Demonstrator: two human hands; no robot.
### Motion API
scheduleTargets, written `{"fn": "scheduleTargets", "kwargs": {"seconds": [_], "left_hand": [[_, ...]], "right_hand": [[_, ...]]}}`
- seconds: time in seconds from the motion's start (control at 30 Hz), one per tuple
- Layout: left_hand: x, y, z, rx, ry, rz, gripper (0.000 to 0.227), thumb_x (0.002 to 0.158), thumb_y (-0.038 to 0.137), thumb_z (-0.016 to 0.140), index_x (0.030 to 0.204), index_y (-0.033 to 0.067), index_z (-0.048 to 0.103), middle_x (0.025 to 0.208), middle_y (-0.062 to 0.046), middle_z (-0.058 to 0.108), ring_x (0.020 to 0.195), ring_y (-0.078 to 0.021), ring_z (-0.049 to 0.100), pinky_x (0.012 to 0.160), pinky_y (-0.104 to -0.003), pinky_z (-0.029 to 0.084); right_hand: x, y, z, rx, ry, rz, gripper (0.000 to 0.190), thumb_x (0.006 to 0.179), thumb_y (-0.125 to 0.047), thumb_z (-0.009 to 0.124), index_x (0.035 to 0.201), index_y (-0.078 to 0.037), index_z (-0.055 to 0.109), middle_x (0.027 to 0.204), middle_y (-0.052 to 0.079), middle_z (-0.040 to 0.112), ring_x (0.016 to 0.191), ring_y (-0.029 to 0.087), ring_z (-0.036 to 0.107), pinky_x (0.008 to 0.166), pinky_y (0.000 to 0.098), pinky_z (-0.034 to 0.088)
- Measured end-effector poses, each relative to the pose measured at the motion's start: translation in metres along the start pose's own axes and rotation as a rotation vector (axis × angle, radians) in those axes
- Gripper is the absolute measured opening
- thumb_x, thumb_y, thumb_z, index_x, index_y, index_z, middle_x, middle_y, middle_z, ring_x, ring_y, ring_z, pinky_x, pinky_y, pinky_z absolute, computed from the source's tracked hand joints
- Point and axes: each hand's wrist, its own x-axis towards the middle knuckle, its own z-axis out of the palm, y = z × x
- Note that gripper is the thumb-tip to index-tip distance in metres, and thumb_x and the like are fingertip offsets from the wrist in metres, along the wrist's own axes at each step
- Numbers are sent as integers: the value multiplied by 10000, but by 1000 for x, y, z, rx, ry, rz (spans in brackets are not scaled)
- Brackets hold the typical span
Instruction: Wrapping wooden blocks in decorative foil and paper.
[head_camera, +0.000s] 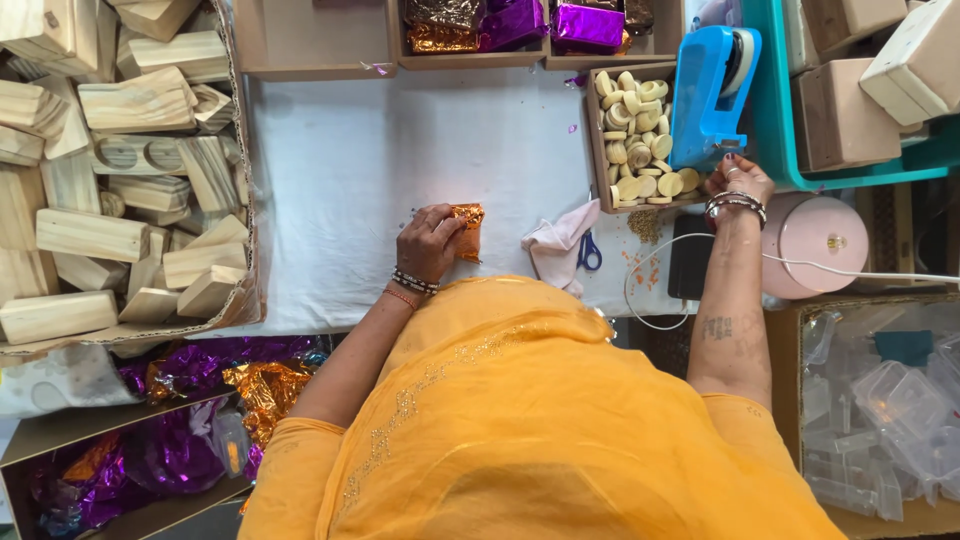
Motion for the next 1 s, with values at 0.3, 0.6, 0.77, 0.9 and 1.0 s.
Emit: {"fn": "scheduleTargets", "kwargs": {"seconds": [0.3, 0.6, 0.77, 0.9, 1.0], "left_hand": [[2, -1, 0, 9, -4, -4, 177, 871, 139, 769, 1046, 132, 738, 1141, -29, 673, 1106, -242, 655, 858, -374, 577], [3, 0, -1, 3, -13, -16, 179, 876, 141, 770, 1052, 135, 736, 1144, -28, 671, 1109, -242, 656, 855, -376, 578], [3, -1, 1, -1, -9, -18, 171, 872, 147, 773, 1038, 135, 733, 1145, -30, 675, 1104, -245, 657, 854, -381, 576], [2, -1, 2, 9, -4, -7, 163, 874, 148, 773, 1031, 137, 730, 1151, -33, 681, 1101, -246, 659, 857, -380, 577], [2, 0, 0, 0, -4, -10, 167, 875, 146, 774, 1036, 139, 731, 1145, -26, 680, 1103, -243, 660, 861, -379, 578]], "right_hand": [[-1, 10, 8, 16, 5, -6, 164, 966, -200, 770, 1000, -102, 643, 863, 13, 703, 690, 135, 653, 587, 308, 596], [-3, 12, 6, 61, -2, -24, 138, 961, -163, 786, 992, -88, 674, 873, 37, 714, 709, 149, 675, 619, 298, 611], [2, 16, 11, 17, 69, -82, 141, 950, -148, 792, 962, -79, 670, 841, 37, 718, 690, 138, 676, 588, 287, 590], [5, 15, 14, -28, 97, -155, 144, 952, -118, 786, 929, -64, 655, 798, 35, 705, 649, 120, 648, 545, 272, 546], [-7, 6, 18, -105, 139, -208, 117, 918, -45, 760, 890, -52, 647, 771, 35, 698, 616, 116, 628, 510, 275, 505]]}}
